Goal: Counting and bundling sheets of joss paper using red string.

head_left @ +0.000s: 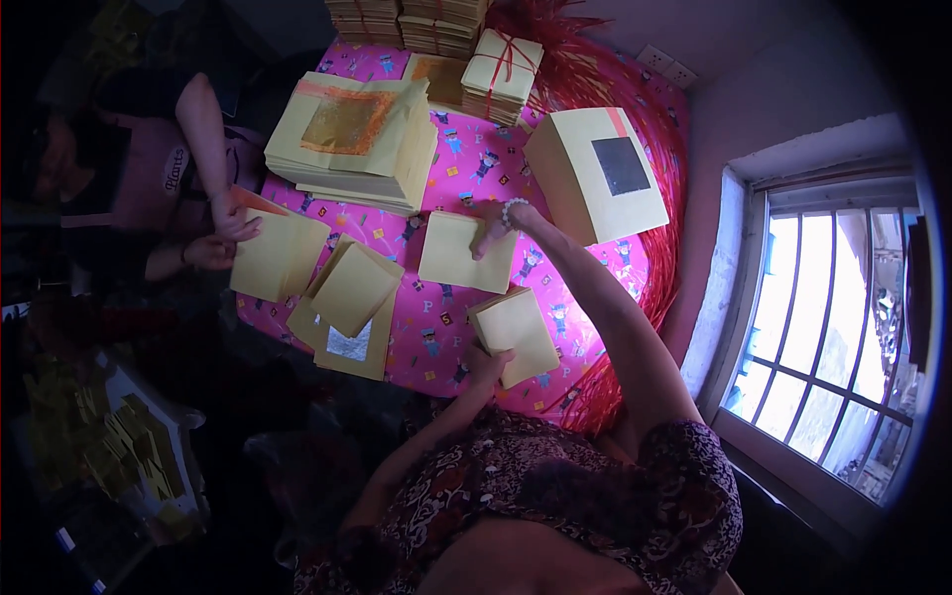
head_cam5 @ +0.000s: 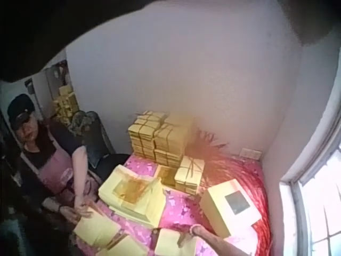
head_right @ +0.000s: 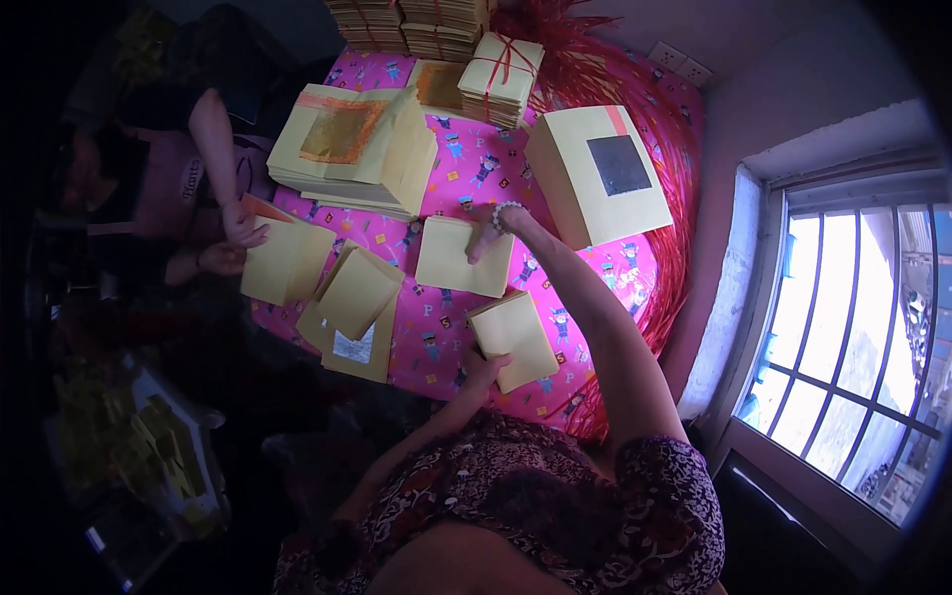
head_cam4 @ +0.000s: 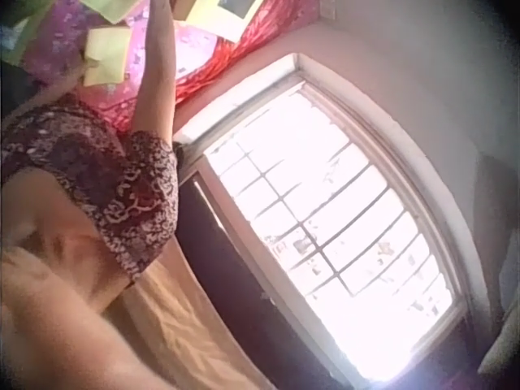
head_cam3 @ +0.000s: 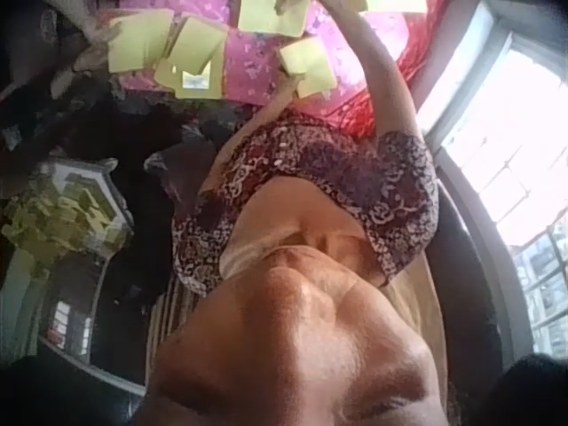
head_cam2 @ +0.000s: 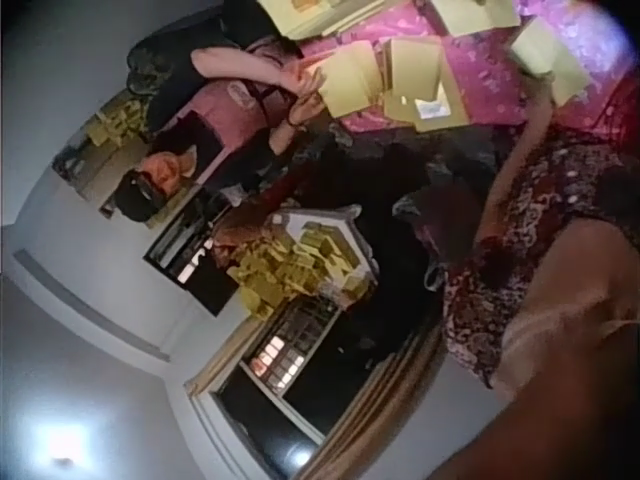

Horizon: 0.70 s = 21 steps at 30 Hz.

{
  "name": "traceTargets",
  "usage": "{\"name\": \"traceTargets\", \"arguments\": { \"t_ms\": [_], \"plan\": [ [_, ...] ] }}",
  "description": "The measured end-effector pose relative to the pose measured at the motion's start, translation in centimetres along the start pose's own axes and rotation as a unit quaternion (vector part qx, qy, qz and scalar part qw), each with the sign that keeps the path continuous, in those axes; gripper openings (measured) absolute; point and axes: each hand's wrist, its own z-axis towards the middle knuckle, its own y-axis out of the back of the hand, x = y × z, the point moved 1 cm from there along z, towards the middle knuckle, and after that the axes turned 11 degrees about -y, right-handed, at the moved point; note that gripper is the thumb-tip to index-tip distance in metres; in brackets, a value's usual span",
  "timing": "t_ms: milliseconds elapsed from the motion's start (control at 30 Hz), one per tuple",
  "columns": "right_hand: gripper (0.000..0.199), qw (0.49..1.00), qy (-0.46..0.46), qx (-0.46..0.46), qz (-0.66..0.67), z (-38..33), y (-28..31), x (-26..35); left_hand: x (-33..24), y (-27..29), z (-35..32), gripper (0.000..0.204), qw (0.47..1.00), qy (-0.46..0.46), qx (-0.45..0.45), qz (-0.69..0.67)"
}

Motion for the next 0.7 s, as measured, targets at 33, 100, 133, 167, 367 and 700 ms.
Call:
{"name": "traceTargets", "arguments": {
  "t_ms": [33,100,133,167,367,700],
  "plan": [
    [0.095,1.000,0.010,0.006,0.005,-0.8,-0.6,-1.7,0.2,0.3,-0.1,0.049,1.000,0.003,-0.010,-0.012],
    [0.095,1.000,0.004,0.000,0.027,-1.5,-0.6,-4.4,-1.6,-0.7,-0.4,0.047,1.000,-0.003,0.017,-0.007],
    [0.095,0.999,0.001,-0.004,0.039,-1.7,-0.8,-5.4,-2.6,-1.1,-0.4,0.045,0.999,-0.010,0.034,-0.001],
    [0.095,0.999,0.001,-0.005,0.049,-2.2,-1.1,-6.1,-2.8,-1.3,-0.4,0.045,0.999,-0.008,0.041,0.000],
    [0.084,0.997,-0.038,0.008,0.065,-10.0,4.2,3.9,-2.2,-0.5,-0.5,0.043,0.999,-0.014,-0.007,-0.030],
    [0.085,0.933,0.029,0.035,0.358,-26.8,2.9,2.1,-1.8,0.3,0.2,0.048,0.998,0.030,0.061,-0.018]
  ]
}}
